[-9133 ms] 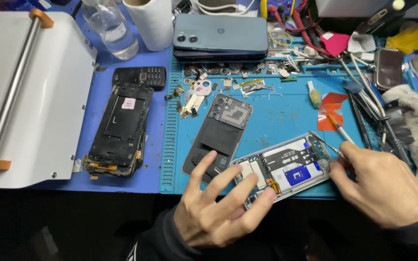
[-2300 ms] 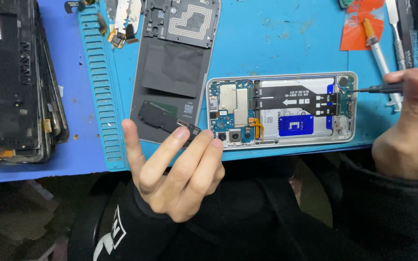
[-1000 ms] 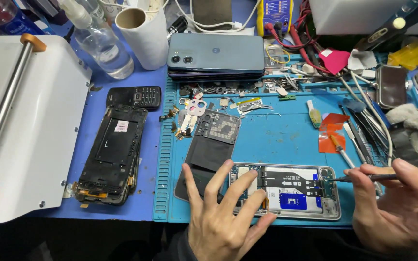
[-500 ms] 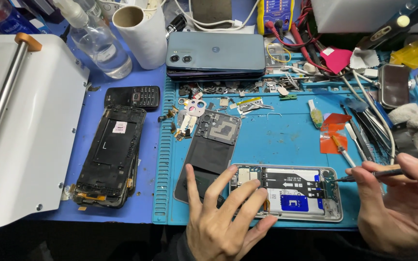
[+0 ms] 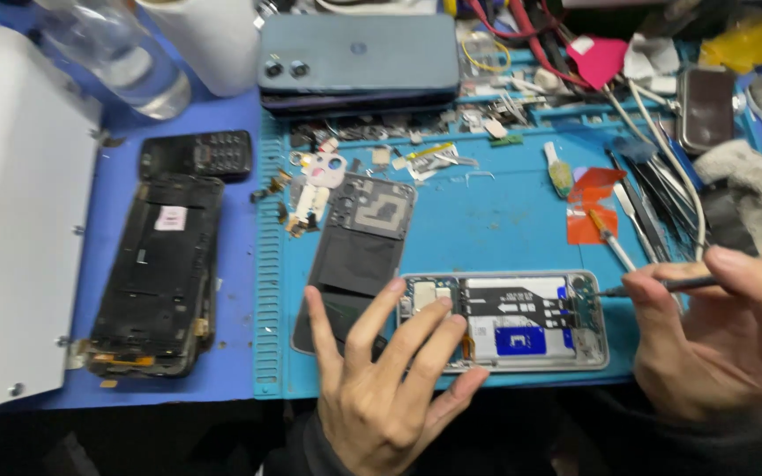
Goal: Disassembling and working on the internal components of a smartphone on a workbench.
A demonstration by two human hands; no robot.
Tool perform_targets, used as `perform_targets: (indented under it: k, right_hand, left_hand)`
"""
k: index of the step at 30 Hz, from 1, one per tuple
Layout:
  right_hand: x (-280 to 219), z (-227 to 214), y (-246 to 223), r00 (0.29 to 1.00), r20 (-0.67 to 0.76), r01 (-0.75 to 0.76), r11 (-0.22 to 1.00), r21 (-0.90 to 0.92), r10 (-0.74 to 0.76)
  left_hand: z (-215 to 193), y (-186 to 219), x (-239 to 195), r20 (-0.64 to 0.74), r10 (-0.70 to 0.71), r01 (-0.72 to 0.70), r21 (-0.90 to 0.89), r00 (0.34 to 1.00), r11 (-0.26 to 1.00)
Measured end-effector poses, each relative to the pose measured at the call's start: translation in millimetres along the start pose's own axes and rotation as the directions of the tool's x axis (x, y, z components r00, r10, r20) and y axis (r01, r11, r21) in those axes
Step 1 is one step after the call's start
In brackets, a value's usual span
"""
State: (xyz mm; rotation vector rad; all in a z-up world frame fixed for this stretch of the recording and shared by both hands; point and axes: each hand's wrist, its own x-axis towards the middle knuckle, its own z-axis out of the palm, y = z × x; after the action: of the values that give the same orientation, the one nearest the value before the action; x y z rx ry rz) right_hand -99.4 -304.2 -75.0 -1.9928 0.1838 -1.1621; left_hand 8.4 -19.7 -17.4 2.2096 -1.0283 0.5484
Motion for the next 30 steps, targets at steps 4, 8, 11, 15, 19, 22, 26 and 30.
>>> perform_targets:
  k: [4,8,11,15,19,22,26,30]
  right_hand:
    - [-26.7,-35.6,2.6,0.998,0.027,-0.057,0.994,-0.093,0.059]
    - [-37.8,-54.3,3.6,0.993,0.045,-0.101,0.982,-0.158,0.109]
    - [-30.8,-50.8,10.2,0.992,0.059,-0.103,0.979,-0.173,0.115]
    - [-15.6,-31.5,28.0,0.993,0.074,-0.083,0.984,-0.161,0.096]
    - [-6.0,-9.5,66.1,0.994,0.085,-0.056,0.988,-0.143,0.069]
    - [11.4,3.9,55.3,0.995,0.090,-0.036,0.991,-0.130,0.048]
    - [35.2,20.4,29.3,0.996,0.090,-0.003,0.994,-0.113,0.013]
    - [46.0,30.8,19.4,0.996,0.089,0.028,0.995,-0.098,-0.019]
  left_hand:
    - [-1.6,0.8,2.1,0.053,0.020,-0.023,0.058,0.998,0.998]
    - [2.0,0.7,-4.3,0.091,-0.022,0.017,0.059,0.996,0.998]
    - [3.3,0.0,-6.2,0.110,-0.036,0.030,0.054,0.993,0.998]
    - [3.2,-1.3,-8.3,0.123,-0.030,0.023,0.061,0.992,0.998]
    - [4.8,-2.0,-10.0,0.120,-0.033,0.027,0.048,0.992,0.998]
    - [3.2,-2.2,-8.8,0.121,-0.026,0.020,0.049,0.992,0.999]
    - [2.2,-1.8,-7.7,0.121,-0.020,0.014,0.054,0.992,0.998]
    - [1.2,-1.9,-6.4,0.126,-0.009,0.002,0.055,0.992,0.998]
